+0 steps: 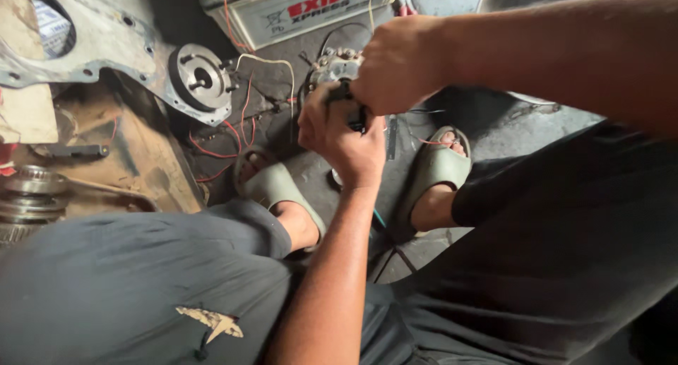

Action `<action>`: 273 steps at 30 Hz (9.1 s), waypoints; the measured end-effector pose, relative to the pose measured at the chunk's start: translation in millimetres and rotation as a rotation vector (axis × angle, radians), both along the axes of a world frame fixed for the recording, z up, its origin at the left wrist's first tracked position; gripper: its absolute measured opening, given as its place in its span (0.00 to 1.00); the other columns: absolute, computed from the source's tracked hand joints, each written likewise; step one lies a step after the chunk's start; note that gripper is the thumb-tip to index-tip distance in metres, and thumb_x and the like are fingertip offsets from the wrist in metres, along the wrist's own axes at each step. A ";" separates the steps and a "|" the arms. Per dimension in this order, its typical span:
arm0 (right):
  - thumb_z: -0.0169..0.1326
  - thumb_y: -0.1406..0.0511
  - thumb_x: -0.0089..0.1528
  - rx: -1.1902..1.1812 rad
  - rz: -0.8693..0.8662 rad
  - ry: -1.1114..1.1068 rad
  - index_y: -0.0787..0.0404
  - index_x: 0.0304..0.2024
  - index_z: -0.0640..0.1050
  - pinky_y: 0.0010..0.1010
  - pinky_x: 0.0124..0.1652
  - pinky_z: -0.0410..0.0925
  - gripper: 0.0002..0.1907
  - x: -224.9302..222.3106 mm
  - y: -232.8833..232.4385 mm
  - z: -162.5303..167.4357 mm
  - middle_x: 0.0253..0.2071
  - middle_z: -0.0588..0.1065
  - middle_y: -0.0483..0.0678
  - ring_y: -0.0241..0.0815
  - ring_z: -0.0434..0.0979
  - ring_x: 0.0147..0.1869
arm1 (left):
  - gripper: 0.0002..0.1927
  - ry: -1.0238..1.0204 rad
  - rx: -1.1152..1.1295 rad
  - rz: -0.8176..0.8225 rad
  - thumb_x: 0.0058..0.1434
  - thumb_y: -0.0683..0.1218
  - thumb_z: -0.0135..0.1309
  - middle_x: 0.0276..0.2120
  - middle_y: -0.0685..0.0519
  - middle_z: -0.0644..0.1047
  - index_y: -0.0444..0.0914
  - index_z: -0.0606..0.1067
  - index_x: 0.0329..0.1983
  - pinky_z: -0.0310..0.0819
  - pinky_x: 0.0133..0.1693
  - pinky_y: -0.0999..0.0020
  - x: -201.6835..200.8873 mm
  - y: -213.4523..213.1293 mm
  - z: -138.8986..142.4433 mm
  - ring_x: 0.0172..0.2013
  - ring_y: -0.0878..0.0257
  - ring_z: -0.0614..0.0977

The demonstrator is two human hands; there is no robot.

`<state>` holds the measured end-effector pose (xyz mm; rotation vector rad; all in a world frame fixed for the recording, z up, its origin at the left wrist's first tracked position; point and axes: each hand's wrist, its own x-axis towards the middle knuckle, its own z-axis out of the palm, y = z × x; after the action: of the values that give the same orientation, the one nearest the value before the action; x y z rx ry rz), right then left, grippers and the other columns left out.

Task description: The person sits on the floor and uses a screwdriver and pliers to adjust and connect wires on a mechanical component, likely a starter motor. They connect wires to a car battery to test the component and manipulate the internal parts with their hands.

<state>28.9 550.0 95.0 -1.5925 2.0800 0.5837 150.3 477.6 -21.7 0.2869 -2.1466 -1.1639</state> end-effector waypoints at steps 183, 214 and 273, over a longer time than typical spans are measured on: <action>0.62 0.67 0.60 -1.199 -1.749 -0.578 0.60 0.47 0.83 0.23 0.32 0.69 0.13 24.5 99.3 -65.7 0.36 0.85 0.44 0.24 0.76 0.33 | 0.11 -0.904 -0.232 -1.086 0.63 0.48 0.53 0.29 0.38 0.81 0.35 0.77 0.33 0.76 0.37 0.44 -18.9 -23.3 78.9 0.35 0.39 0.82; 0.61 0.64 0.60 -1.198 -1.875 -0.434 0.68 0.35 0.83 0.22 0.23 0.60 0.11 24.5 88.0 -80.8 0.24 0.76 0.37 0.23 0.67 0.25 | 0.10 -0.960 -0.285 -1.150 0.63 0.46 0.54 0.29 0.39 0.81 0.34 0.77 0.31 0.76 0.37 0.45 -14.9 -28.0 70.2 0.34 0.40 0.83; 0.62 0.62 0.62 -1.221 -1.954 -0.482 0.69 0.34 0.83 0.24 0.24 0.59 0.13 33.1 78.7 -95.0 0.23 0.72 0.38 0.25 0.63 0.27 | 0.09 -0.936 -0.311 -1.204 0.62 0.45 0.54 0.28 0.39 0.80 0.34 0.78 0.29 0.76 0.38 0.44 -10.7 -33.2 67.3 0.34 0.39 0.82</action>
<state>62.0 628.7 0.0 0.6103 2.3182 -1.6508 139.6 444.5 45.6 -0.9229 -3.4508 -1.3720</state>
